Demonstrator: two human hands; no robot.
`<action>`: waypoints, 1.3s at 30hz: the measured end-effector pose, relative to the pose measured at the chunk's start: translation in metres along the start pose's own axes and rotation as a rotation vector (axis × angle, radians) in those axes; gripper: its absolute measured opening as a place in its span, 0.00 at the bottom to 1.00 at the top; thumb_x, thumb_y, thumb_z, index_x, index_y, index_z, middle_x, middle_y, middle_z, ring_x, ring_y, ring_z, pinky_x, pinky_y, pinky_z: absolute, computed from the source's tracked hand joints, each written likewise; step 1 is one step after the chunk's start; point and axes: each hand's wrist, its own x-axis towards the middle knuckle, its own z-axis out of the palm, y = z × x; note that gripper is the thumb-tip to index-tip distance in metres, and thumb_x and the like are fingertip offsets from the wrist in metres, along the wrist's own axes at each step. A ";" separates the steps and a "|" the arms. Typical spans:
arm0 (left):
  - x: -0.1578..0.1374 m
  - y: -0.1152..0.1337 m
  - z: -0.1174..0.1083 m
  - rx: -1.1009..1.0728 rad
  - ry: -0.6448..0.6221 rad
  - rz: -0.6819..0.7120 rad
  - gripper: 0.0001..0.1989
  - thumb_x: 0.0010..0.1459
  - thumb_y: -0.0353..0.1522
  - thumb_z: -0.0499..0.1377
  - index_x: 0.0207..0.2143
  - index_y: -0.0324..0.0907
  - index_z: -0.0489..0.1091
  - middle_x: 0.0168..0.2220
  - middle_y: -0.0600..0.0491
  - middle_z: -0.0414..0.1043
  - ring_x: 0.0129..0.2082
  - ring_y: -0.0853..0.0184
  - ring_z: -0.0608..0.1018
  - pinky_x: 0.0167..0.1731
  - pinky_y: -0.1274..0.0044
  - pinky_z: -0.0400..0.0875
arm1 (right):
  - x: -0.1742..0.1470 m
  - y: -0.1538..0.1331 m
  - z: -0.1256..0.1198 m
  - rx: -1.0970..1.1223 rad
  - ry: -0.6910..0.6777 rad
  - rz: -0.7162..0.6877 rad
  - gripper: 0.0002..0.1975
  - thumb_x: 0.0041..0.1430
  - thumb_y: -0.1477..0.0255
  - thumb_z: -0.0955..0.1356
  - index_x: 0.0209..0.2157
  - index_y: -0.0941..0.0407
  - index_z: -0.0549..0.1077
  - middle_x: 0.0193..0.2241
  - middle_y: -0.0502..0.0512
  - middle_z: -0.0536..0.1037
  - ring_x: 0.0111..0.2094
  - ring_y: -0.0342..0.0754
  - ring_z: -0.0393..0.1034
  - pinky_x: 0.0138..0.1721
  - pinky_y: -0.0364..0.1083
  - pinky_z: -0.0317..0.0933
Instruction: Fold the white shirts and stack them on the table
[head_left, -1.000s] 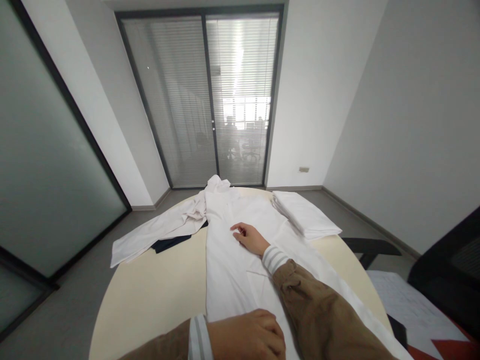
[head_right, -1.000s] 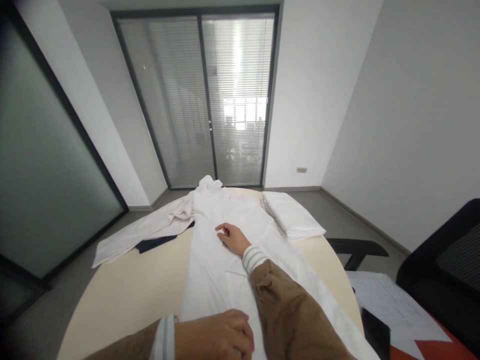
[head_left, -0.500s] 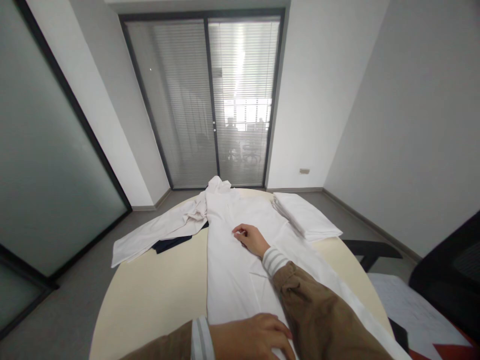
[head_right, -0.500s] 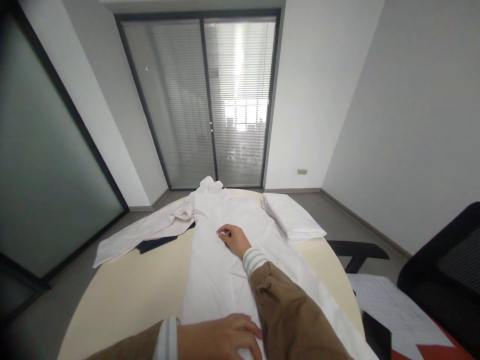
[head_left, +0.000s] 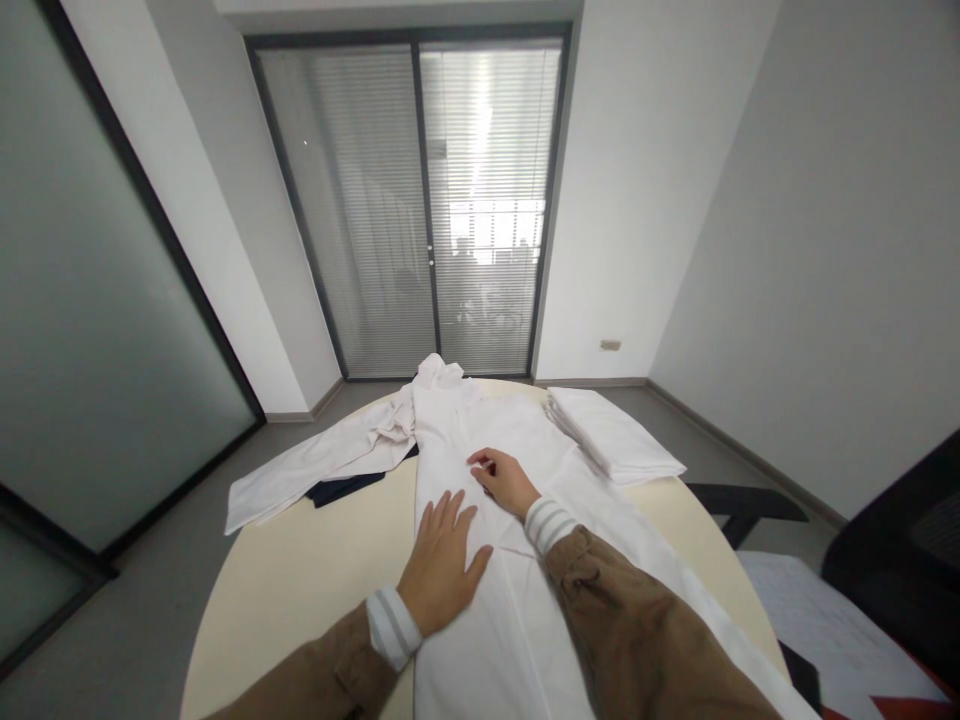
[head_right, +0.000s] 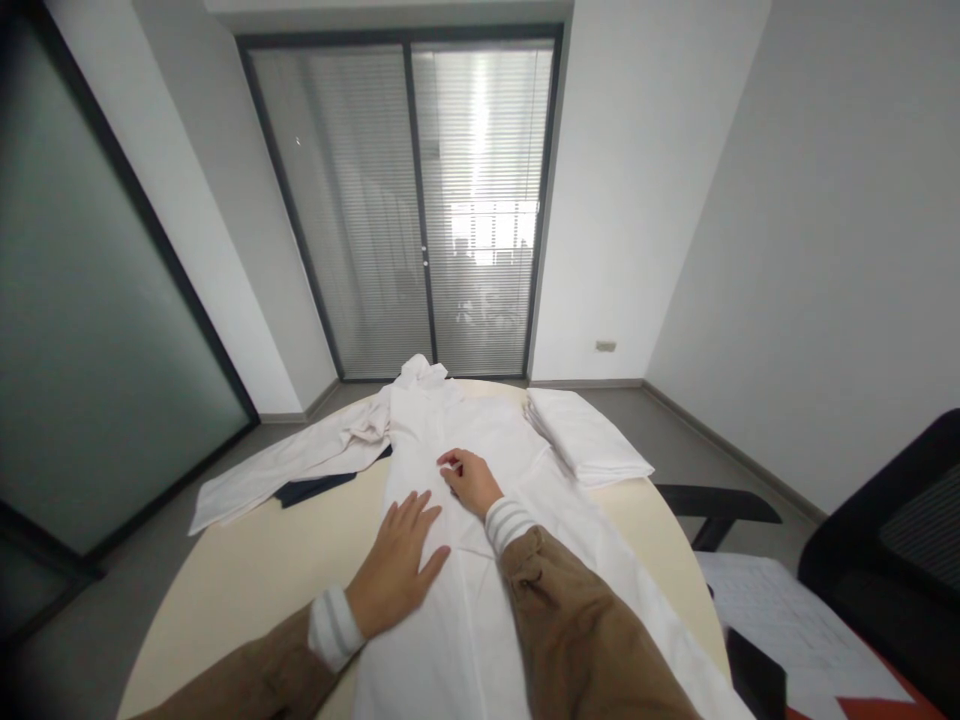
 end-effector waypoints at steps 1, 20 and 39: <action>-0.001 -0.002 0.005 0.050 -0.044 -0.025 0.26 0.67 0.41 0.50 0.63 0.37 0.60 0.67 0.38 0.54 0.68 0.48 0.54 0.64 0.51 0.50 | 0.000 0.000 0.000 -0.035 0.013 -0.025 0.10 0.58 0.72 0.68 0.40 0.56 0.77 0.30 0.50 0.74 0.26 0.41 0.65 0.34 0.43 0.62; -0.006 -0.007 0.014 0.171 -0.146 -0.043 0.36 0.67 0.51 0.44 0.70 0.42 0.49 0.72 0.43 0.41 0.70 0.40 0.44 0.63 0.44 0.44 | -0.008 -0.015 -0.010 -0.645 -0.179 -0.126 0.20 0.67 0.68 0.61 0.59 0.50 0.71 0.52 0.63 0.71 0.50 0.55 0.64 0.54 0.53 0.56; 0.003 -0.041 -0.021 0.123 -0.453 0.021 0.38 0.65 0.52 0.47 0.71 0.44 0.44 0.72 0.44 0.36 0.71 0.45 0.39 0.64 0.47 0.39 | -0.065 -0.018 -0.113 -0.886 -0.209 0.171 0.18 0.65 0.64 0.63 0.51 0.57 0.75 0.50 0.67 0.76 0.51 0.57 0.72 0.49 0.51 0.63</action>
